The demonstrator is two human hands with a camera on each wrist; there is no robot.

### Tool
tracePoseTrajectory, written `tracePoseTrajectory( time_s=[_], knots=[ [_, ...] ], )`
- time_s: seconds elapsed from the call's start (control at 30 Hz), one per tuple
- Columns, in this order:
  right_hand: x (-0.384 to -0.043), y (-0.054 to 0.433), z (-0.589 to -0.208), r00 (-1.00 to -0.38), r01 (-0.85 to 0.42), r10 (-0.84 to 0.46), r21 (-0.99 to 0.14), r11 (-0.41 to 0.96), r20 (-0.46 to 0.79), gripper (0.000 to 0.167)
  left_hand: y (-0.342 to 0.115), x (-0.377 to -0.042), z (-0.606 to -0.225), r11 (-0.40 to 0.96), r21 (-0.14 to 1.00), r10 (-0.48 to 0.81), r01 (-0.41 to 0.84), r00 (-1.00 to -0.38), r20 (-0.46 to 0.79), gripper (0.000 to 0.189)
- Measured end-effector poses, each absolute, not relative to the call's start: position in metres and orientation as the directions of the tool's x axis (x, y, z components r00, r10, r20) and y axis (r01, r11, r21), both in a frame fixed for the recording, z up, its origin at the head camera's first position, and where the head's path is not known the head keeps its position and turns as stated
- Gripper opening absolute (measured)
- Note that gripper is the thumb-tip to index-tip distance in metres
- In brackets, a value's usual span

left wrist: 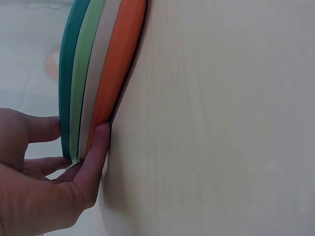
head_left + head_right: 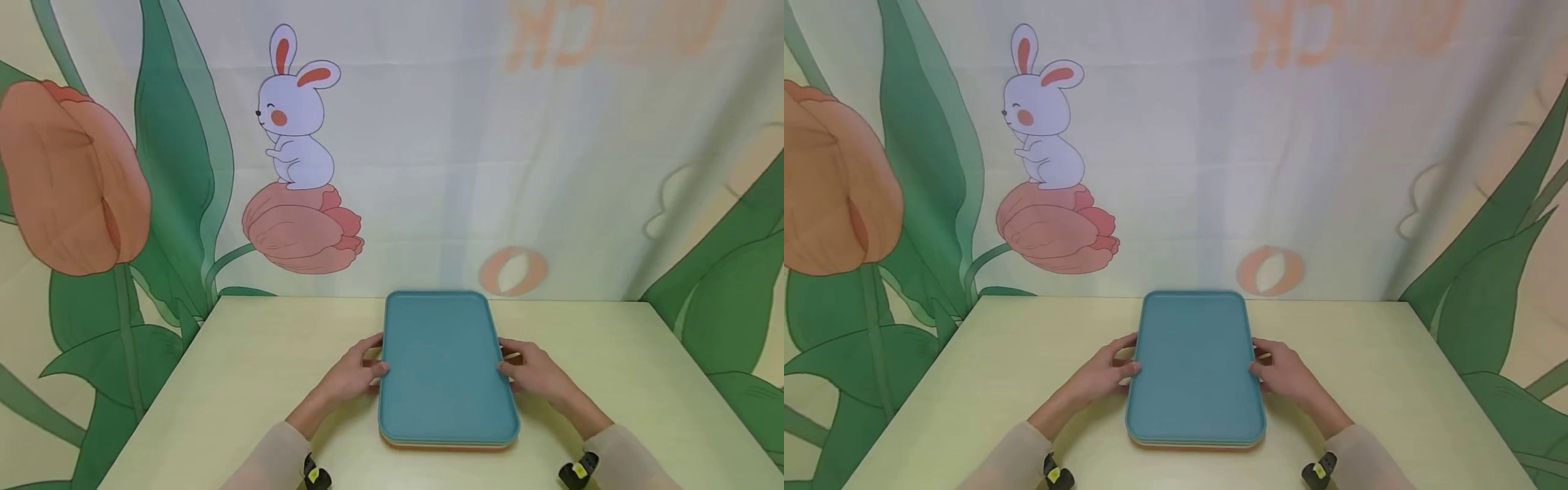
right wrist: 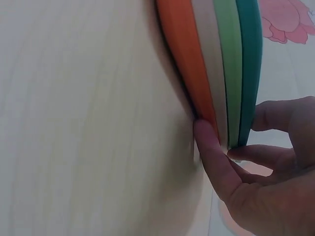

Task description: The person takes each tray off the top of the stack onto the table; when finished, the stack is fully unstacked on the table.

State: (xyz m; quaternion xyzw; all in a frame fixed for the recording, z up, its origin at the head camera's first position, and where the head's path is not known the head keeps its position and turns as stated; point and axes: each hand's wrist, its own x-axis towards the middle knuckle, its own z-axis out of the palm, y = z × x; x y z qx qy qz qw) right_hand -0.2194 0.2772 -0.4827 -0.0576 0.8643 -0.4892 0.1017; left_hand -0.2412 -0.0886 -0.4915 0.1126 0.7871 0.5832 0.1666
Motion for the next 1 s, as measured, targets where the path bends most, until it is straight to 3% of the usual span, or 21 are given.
tracePoseTrajectory(
  time_s=[0.43,0.67,1.0],
  knots=[
    [-0.222,0.282,-0.47,-0.98,0.005,-0.161,-0.824,0.567,-0.116,0.062,-0.086,-0.246,-0.485,0.255,0.965,0.432,-0.063,-0.885,-0.172,0.068],
    [-0.228,0.294,-0.466,-0.964,0.073,-0.202,-0.898,0.434,-0.176,0.061,-0.09,-0.244,-0.49,0.259,0.965,0.389,-0.049,-0.909,-0.151,0.061],
    [-0.227,0.304,-0.472,-0.953,0.19,-0.176,-0.939,0.285,-0.246,0.059,-0.087,-0.243,-0.491,0.291,0.956,0.37,-0.028,-0.918,-0.14,0.072]
  ],
)
